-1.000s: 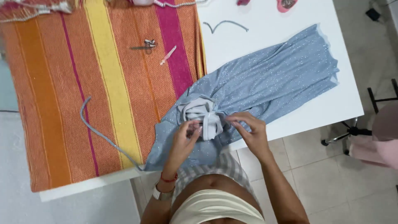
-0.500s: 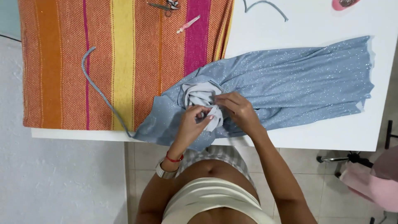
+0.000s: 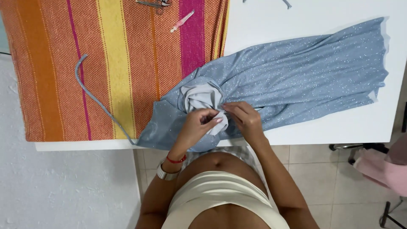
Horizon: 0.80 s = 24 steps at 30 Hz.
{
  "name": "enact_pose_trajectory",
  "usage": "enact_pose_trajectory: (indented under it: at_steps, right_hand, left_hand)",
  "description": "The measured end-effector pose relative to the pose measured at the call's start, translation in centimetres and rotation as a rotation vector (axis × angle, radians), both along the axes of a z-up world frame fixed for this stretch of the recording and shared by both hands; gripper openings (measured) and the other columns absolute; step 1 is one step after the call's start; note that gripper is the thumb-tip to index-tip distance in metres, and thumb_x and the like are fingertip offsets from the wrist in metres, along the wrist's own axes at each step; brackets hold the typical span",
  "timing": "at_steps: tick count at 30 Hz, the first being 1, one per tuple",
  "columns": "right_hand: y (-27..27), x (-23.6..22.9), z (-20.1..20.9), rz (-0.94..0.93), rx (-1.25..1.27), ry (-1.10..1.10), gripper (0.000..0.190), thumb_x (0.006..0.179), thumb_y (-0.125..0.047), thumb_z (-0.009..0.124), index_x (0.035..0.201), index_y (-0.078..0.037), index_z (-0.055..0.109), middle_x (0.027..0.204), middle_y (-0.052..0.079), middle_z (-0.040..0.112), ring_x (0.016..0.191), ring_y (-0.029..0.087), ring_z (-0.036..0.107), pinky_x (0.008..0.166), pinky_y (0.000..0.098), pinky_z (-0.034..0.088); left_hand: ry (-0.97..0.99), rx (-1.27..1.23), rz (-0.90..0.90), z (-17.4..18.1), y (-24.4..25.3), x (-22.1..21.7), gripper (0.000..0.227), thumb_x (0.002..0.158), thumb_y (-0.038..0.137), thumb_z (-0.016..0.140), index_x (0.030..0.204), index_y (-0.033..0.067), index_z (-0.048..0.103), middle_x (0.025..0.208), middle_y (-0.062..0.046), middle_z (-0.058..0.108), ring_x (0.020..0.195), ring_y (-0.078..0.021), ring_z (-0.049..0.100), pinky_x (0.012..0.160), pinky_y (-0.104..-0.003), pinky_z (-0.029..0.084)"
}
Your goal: Thread a thin strap through a blue sparkly garment using a safety pin on a work table.
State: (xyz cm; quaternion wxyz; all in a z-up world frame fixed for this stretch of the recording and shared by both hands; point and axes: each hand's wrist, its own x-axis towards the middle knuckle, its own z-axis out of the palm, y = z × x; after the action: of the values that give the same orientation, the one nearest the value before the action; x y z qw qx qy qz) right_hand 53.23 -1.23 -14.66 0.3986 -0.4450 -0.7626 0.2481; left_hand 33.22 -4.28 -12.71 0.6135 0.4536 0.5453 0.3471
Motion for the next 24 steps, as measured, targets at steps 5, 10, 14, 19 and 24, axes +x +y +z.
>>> enact_pose_trajectory:
  at_steps: [5,10,14,19,24]
  right_hand:
    - [-1.0,-0.7,1.8,-0.07,-0.01,0.04,0.015,0.096,0.005,0.08,0.101,-0.009,0.084,0.097,0.003,0.083,0.086,0.025,0.08,0.079,0.0342,0.065]
    - [-2.1,-1.2,2.1,-0.124,-0.051,0.079,0.017,0.094,0.006,0.082,0.104,-0.008,0.083,0.099,0.004,0.085,0.089,0.027,0.082,0.079,0.0377,0.065]
    - [-2.1,-1.6,3.8,-0.072,-0.051,0.121,0.015,0.095,0.001,0.08,0.107,-0.008,0.083,0.102,0.007,0.085,0.091,0.03,0.082,0.079,0.0397,0.065]
    - [-1.5,-2.1,3.8,-0.02,0.106,0.111,0.005,0.095,0.0,0.082,0.1,-0.003,0.083,0.107,0.013,0.086,0.092,0.034,0.083,0.076,0.0408,0.066]
    - [-3.0,-2.1,3.9,-0.088,0.406,0.003,0.013,0.102,-0.012,0.079,0.09,-0.013,0.084,0.104,0.005,0.086,0.085,0.022,0.074,0.079,0.0321,0.061]
  left_hand:
    - [-0.044,-0.034,0.014,-1.4,-0.1,-0.4,0.024,0.096,0.017,0.086,0.112,-0.0018,0.083,0.088,-0.014,0.079,0.089,-0.0131,0.064,0.076,-0.033,0.057]
    - [-0.031,-0.055,0.024,-0.8,0.4,-0.6,0.02,0.096,0.017,0.086,0.107,0.0004,0.084,0.085,-0.013,0.08,0.087,-0.0109,0.065,0.073,-0.031,0.057]
    - [-0.036,-0.055,0.033,-2.6,0.1,-1.1,0.021,0.095,0.016,0.087,0.107,-0.0006,0.083,0.085,-0.011,0.08,0.086,-0.0102,0.063,0.074,-0.032,0.057]
    - [-0.016,-0.013,0.009,-2.7,0.1,-1.1,0.019,0.092,0.01,0.086,0.109,0.0009,0.084,0.085,-0.011,0.08,0.087,-0.0096,0.065,0.075,-0.031,0.057]
    - [-0.058,-0.032,-0.006,-5.2,-0.7,-1.5,0.025,0.09,0.004,0.078,0.114,-0.0022,0.082,0.093,-0.018,0.081,0.094,-0.0174,0.068,0.086,-0.04,0.06]
